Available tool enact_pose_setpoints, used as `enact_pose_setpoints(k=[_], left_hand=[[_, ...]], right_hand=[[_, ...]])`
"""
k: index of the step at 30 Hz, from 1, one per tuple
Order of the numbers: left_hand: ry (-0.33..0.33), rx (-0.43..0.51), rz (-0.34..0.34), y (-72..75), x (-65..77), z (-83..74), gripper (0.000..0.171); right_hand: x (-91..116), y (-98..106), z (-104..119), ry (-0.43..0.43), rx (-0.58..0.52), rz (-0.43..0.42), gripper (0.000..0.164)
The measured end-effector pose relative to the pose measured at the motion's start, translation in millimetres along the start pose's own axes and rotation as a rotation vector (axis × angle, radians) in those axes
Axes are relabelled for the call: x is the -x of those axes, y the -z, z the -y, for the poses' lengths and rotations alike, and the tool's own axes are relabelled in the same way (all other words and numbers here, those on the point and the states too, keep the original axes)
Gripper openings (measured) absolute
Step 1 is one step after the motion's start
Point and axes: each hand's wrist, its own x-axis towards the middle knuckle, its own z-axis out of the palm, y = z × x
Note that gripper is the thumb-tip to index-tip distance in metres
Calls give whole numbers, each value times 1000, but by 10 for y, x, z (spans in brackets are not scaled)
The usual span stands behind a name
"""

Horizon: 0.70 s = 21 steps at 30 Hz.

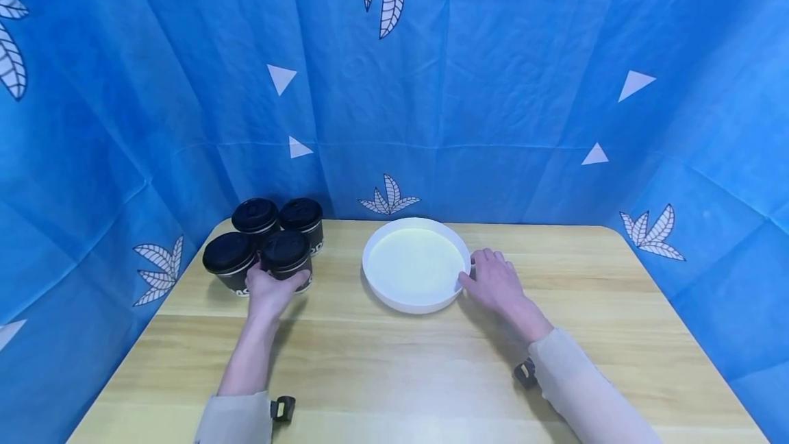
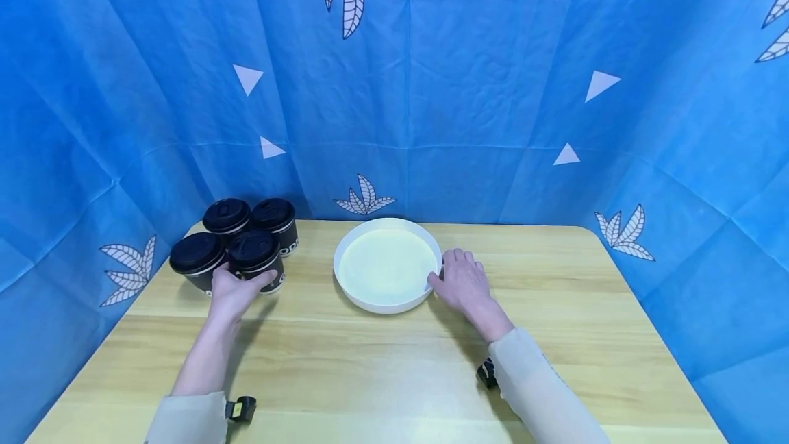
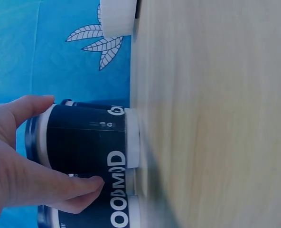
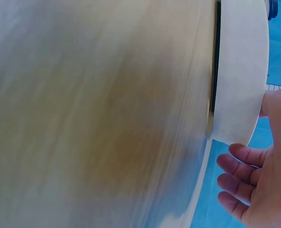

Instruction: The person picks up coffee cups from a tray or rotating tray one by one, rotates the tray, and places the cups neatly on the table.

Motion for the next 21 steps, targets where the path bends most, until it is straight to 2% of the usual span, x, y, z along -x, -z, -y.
enact_pose_setpoints(k=[6,8,11,13,15,16,18,20,21], left_hand=[[36,-51,-1,13,98,-94,95],[28,-64,-36,7,153,-125,95],[-48,-64,-155,-27,242,-167,90],[-166,-55,-248,-68,286,-195,82],[-333,-78,-317,-118,314,-224,73],[-421,-97,-328,-146,317,-241,70],[-586,-170,-288,-202,301,-272,68],[-690,-294,-181,-262,266,-310,71],[-722,-365,-112,-296,235,-325,74]], right_hand=[[11,13,-1,-9,-14,-10,58],[25,22,4,-20,-33,-12,62],[47,49,19,-37,-78,-43,67],[55,76,29,-42,-117,-88,68],[70,112,41,-36,-156,-145,66],[80,132,43,-29,-171,-174,65],[107,174,42,-17,-197,-224,63],[137,216,37,-5,-204,-256,64],[150,233,30,0,-201,-265,65]])
